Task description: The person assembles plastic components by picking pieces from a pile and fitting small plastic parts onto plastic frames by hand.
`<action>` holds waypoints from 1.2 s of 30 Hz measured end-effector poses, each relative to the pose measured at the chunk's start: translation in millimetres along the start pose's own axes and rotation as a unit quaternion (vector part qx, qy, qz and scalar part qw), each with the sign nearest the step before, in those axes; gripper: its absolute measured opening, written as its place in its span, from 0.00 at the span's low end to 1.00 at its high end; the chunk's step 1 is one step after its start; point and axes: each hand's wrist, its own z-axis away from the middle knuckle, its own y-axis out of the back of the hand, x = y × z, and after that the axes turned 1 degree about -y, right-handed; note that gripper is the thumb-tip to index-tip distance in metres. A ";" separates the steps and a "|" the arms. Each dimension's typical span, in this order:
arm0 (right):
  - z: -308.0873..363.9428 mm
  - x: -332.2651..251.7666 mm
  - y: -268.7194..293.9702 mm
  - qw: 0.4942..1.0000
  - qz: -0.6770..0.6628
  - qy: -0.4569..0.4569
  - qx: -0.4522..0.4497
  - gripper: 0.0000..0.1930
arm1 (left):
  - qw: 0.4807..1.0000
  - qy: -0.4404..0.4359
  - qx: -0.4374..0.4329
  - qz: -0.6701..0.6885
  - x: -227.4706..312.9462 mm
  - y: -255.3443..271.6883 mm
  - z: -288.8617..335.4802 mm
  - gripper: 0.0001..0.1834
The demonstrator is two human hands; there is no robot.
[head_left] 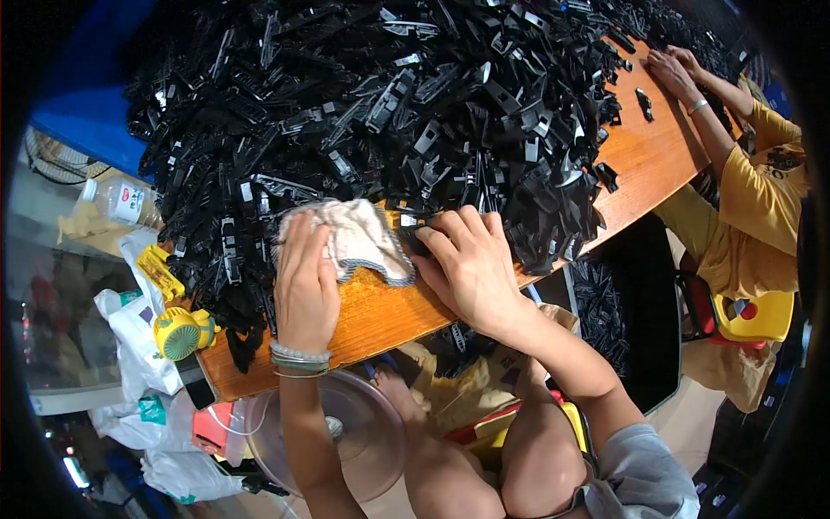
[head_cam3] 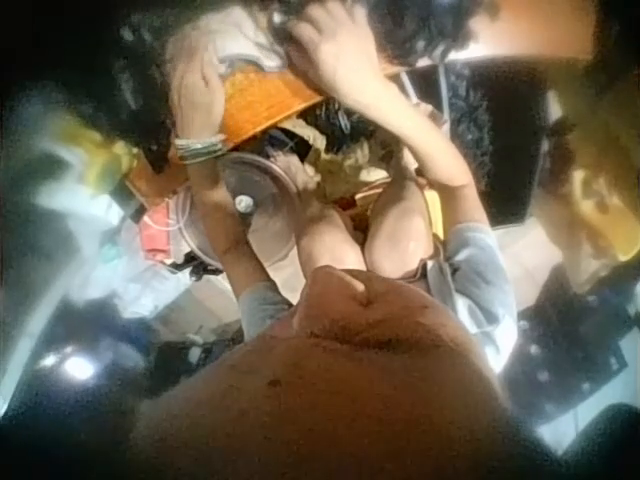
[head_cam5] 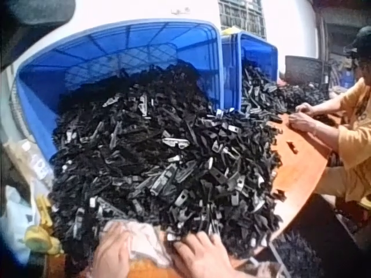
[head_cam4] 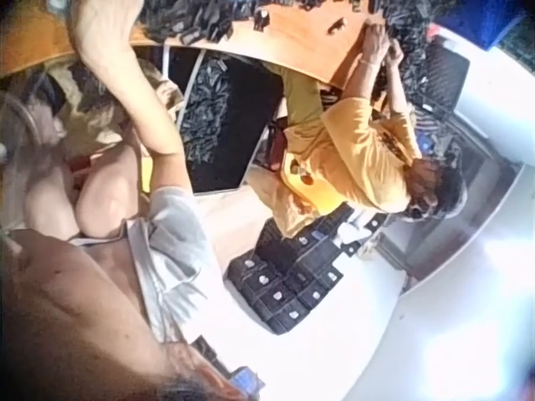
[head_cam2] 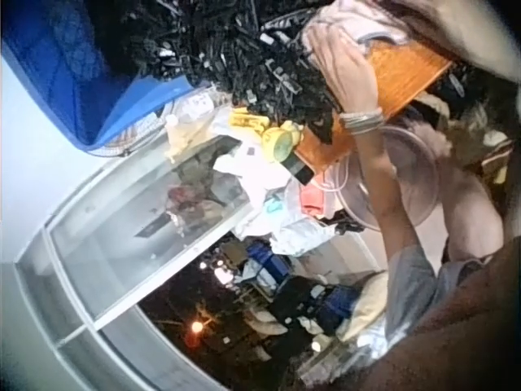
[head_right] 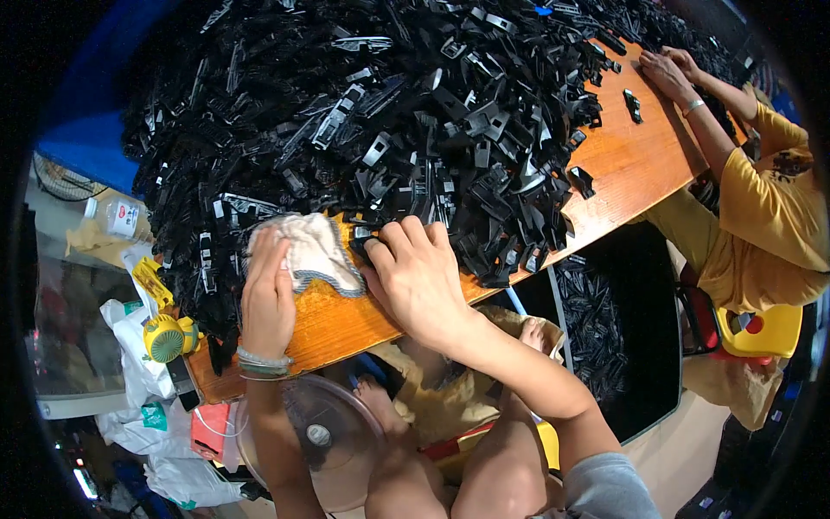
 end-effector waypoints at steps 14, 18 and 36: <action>21.4 -12.0 11.0 0.982 -0.156 0.029 0.098 0.18 | 0.995 -0.061 0.003 -0.075 43.4 -20.9 -21.6 0.20; 29.3 -13.8 8.0 0.966 -0.249 -0.063 0.040 0.21 | 0.992 -0.081 0.047 0.079 11.5 -0.3 -17.3 0.18; 32.9 -14.1 -9.0 0.950 -0.308 -0.040 0.015 0.21 | 0.973 -0.079 0.176 -0.130 18.8 50.6 33.7 0.17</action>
